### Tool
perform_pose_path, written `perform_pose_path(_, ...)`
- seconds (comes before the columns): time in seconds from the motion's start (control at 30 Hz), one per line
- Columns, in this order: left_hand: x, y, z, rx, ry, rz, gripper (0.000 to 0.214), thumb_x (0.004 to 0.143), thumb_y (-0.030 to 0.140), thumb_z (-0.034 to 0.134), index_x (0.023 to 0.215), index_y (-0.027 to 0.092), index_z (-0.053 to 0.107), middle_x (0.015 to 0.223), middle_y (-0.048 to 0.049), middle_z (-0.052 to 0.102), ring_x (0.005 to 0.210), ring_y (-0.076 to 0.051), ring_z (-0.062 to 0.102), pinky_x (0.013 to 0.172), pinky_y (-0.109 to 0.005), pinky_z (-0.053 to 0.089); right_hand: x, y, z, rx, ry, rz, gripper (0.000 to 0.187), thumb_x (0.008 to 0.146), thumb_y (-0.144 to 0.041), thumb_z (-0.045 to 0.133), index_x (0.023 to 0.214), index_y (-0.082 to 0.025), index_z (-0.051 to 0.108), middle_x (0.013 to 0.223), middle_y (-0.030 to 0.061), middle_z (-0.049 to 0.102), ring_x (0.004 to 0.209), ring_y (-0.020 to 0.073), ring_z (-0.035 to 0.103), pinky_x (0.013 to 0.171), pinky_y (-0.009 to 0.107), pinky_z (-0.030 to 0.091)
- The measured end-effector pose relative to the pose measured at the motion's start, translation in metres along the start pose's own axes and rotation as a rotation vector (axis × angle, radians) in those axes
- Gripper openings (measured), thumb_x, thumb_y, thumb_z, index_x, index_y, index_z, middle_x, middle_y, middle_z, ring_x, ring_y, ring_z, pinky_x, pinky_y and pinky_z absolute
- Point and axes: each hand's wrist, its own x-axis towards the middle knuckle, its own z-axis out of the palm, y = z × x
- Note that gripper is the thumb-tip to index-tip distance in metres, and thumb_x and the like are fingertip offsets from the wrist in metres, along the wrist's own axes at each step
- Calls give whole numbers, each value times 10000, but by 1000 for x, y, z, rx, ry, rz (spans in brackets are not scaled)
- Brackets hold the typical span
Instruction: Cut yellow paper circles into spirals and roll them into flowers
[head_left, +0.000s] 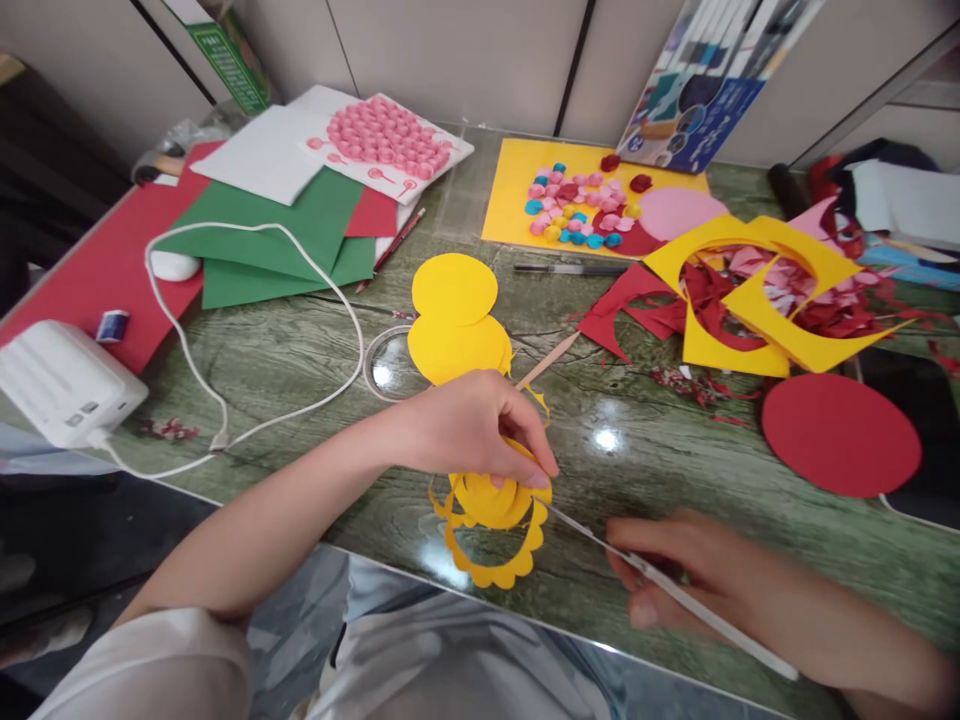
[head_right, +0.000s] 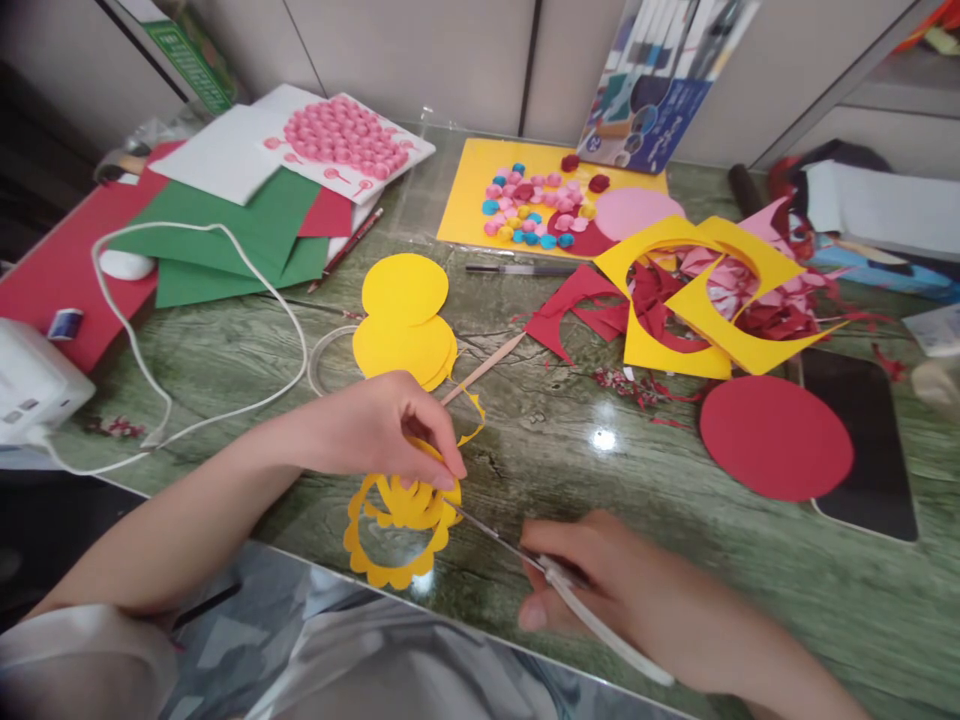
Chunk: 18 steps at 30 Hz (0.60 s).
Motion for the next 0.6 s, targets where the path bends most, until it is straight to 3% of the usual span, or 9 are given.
perform_pose_path(0.13,2,0,1,-45,57,-9,84,671,210,704,736,164,734,629,-37,697,507,-114,619,457,-169,478,0,4,-2,80,-3,-11,321,847,-465,576,707,-189,487,570,-62,410,515,90,361,458,213,229)
perform_pose_path(0.33,5,5,6,-261,323,25,97,636,210,754,707,157,715,578,0,666,453,-71,579,415,-131,450,0,1,-3,451,-17,-57,451,806,-641,496,857,-193,488,608,-67,353,506,85,280,439,213,210)
perform_pose_path(0.47,7,4,19,-435,478,107,103,639,203,763,705,158,697,573,17,657,451,-56,574,413,-117,450,6,-2,4,652,6,-152,495,781,-675,494,870,-188,482,622,-66,341,505,84,281,452,213,251)
perform_pose_path(0.6,10,-1,34,-534,572,175,125,647,224,767,712,156,683,562,22,652,436,-48,560,432,-123,472,14,3,14,717,48,-285,461,814,-646,477,895,-192,487,613,-69,358,484,77,304,459,211,276)
